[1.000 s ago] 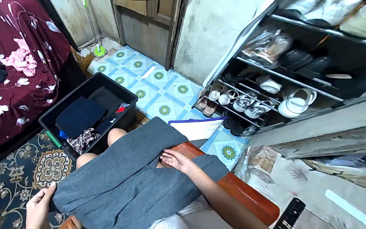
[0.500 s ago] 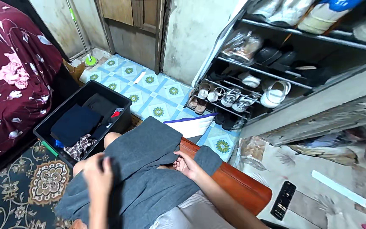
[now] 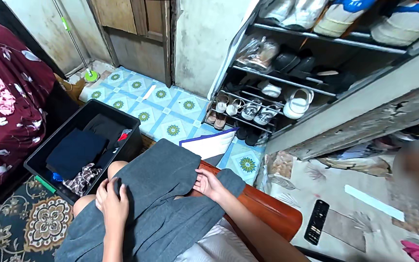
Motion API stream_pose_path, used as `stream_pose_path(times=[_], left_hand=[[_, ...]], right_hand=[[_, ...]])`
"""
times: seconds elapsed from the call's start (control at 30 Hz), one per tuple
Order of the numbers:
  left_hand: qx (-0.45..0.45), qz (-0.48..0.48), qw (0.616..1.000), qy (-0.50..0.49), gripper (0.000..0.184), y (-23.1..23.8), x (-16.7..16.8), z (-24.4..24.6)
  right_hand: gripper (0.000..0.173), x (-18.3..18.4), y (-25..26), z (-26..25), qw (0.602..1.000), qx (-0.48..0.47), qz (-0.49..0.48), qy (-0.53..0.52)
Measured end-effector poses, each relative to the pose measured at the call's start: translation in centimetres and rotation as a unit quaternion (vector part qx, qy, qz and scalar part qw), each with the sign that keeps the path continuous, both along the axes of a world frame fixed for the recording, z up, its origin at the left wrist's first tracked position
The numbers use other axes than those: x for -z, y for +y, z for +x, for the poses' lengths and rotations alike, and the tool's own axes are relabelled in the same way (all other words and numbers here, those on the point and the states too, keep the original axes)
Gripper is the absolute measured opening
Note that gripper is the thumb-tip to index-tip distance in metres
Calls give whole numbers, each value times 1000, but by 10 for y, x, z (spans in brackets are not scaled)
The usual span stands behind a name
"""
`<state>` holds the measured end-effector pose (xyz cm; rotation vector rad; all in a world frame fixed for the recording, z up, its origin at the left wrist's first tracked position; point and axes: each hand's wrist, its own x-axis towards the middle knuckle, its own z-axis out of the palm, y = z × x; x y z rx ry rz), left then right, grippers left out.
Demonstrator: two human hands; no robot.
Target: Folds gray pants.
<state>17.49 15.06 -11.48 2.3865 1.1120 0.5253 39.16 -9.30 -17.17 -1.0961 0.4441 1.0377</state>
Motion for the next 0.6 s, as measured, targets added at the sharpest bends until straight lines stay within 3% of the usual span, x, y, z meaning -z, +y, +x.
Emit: stream_pose_path(times=[0.07, 0.17, 0.23, 0.33, 0.43, 0.6], left_hand=[[-15, 5, 1000, 5, 46, 7, -2, 18], [66, 3, 997, 32, 57, 24, -1, 50], [151, 2, 986, 67, 65, 27, 0, 80], [191, -120, 955, 191, 72, 23, -5, 135], [128, -257, 932, 219, 68, 37, 21, 186], [122, -315, 914, 226, 37, 54, 34, 216]], right_hand=[[46, -4, 9, 8, 1000, 17, 0, -1], [48, -9, 12, 30, 999, 36, -1, -13], [34, -9, 15, 47, 997, 71, 14, -7], [23, -14, 25, 61, 988, 139, 46, 50], [41, -16, 28, 66, 979, 154, 70, 112], [28, -12, 11, 80, 990, 136, 6, 45]])
